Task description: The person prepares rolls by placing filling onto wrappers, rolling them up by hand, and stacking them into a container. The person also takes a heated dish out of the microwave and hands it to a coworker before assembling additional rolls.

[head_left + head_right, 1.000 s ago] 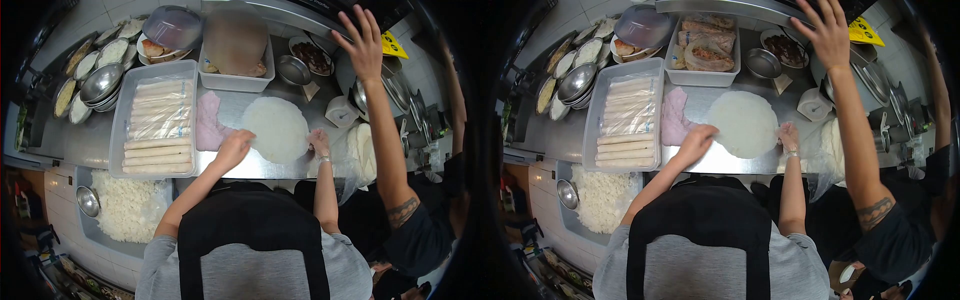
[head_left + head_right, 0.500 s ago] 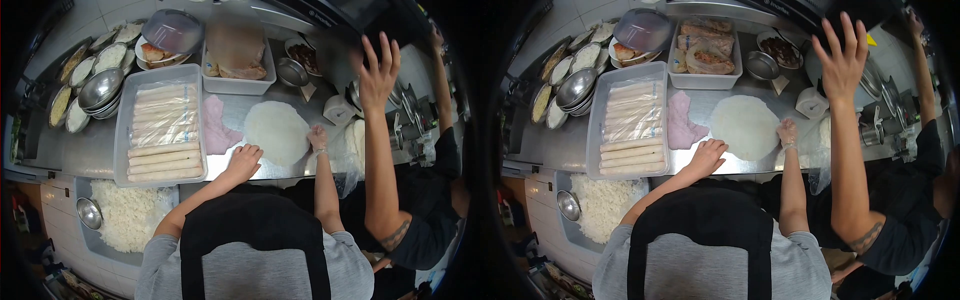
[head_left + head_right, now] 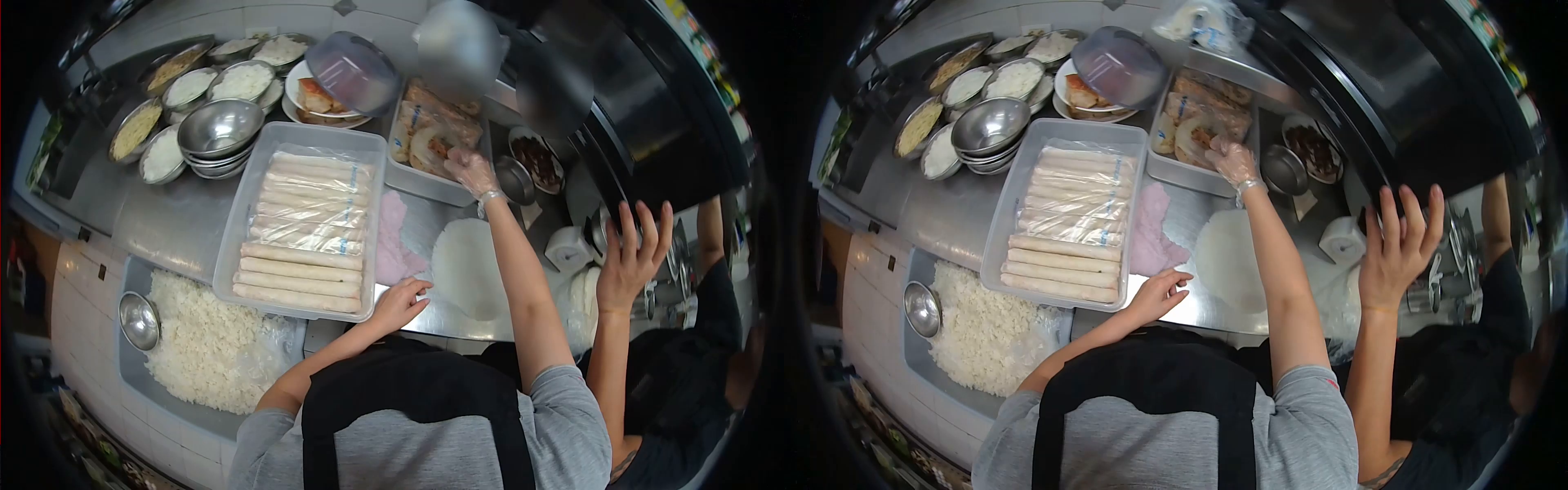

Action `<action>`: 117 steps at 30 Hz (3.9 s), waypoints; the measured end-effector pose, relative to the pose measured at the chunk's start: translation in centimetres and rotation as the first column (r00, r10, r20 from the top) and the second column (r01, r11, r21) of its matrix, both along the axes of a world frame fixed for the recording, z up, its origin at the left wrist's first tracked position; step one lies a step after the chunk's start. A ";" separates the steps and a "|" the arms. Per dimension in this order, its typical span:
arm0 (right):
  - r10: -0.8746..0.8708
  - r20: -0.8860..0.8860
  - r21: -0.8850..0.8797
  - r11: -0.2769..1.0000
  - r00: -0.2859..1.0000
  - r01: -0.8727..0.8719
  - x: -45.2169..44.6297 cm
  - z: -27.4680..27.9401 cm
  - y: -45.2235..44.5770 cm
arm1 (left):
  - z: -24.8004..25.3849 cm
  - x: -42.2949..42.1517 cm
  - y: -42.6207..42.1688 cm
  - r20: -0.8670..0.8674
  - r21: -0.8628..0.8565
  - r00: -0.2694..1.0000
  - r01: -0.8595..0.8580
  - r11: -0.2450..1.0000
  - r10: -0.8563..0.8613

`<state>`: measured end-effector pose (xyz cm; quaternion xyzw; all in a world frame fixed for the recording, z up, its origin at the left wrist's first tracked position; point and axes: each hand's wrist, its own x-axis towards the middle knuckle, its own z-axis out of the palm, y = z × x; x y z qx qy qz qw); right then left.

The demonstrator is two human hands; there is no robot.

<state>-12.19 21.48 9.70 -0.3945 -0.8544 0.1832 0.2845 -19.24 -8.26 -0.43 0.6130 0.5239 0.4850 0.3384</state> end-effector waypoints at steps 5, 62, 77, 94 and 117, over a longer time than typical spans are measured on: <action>0.014 0.496 -0.077 0.997 0.868 0.028 -4.0 1.0 0.7 | -1.7 -0.1 0.3 0.155 0.028 0.985 -0.084 0.996 0.078; -0.142 0.454 0.098 0.989 0.879 0.109 -6.6 -2.4 6.2 | -1.4 0.0 0.3 0.169 0.072 0.983 -0.089 0.993 0.075; -0.097 0.722 0.148 0.989 0.685 -0.016 -5.1 -1.7 6.4 | -1.1 0.0 0.3 0.083 0.105 0.990 -0.118 0.987 0.110; -0.035 -0.092 -0.697 0.716 0.995 -0.040 0.8 2.1 9.6 | -0.8 0.1 0.3 0.109 0.044 0.988 -0.113 0.993 0.108; -0.592 -0.689 -0.714 0.460 0.418 -0.527 2.8 1.7 3.7 | -0.7 0.1 0.5 0.114 0.033 0.991 -0.075 0.997 0.071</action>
